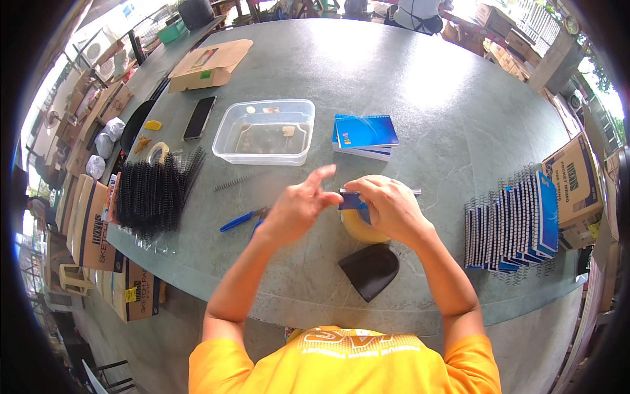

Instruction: The person binds notebooks by threading plastic coils through pre-punched holes, cutting the excess coil with pliers, and stacking the finished notebooks.

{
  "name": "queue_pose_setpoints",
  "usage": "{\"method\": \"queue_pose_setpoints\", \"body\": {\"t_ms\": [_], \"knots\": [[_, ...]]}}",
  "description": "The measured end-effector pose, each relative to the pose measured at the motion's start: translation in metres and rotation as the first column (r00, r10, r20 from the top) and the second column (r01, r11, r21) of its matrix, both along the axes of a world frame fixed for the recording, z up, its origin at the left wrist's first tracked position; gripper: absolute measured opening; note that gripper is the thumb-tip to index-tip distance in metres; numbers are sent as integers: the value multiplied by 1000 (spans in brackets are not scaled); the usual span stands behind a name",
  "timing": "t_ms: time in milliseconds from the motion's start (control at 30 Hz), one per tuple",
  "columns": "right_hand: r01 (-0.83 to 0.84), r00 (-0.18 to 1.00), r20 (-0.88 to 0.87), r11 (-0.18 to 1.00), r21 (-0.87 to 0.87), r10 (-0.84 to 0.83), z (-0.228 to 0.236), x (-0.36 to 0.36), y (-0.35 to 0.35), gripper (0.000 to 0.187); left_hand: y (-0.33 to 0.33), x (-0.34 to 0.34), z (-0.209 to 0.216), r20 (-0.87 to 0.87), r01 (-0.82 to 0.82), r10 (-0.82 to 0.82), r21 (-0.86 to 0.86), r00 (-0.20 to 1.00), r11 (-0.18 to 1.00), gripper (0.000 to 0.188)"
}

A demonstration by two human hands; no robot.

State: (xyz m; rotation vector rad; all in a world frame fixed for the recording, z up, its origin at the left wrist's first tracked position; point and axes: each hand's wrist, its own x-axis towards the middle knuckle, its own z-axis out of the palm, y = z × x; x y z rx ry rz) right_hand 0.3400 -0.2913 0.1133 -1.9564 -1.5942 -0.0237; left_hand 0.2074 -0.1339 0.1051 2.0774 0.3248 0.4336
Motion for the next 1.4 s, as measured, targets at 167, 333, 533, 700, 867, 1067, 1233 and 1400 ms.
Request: {"method": "queue_pose_setpoints", "body": {"t_ms": [167,333,533,700,867,1067,1233,1400], "knots": [[91,995,-40,995,51,-89,0,-10,14,14,-1,-1,11,104,10,-26,148,994,989,13],[121,983,-152,989,84,-107,-6,-11,14,15,12,-3,9,93,32,-81,444,992,895,12],[90,989,-130,990,108,-76,5,-12,12,19,-84,-32,-51,-102,210,-184,507,978,836,27],[178,942,-287,984,-9,-173,4,17,-21,17,-99,-35,-46,-139,292,-278,97,951,951,52],[123,417,-907,985,117,56,-37,48,-45,25,-32,-28,14,327,-362,268,276,906,890,55],[89,399,-905,976,198,147,-36,48,-46,25,-21,-28,30,316,-258,127,416,940,872,46],[102,516,-851,980,173,96,-40,38,-52,26,-31,-19,3,129,-89,19,564,991,821,44],[115,494,-866,981,154,79,-41,43,-60,25,-31,-1,33,289,-154,-49,639,956,753,43]]}}
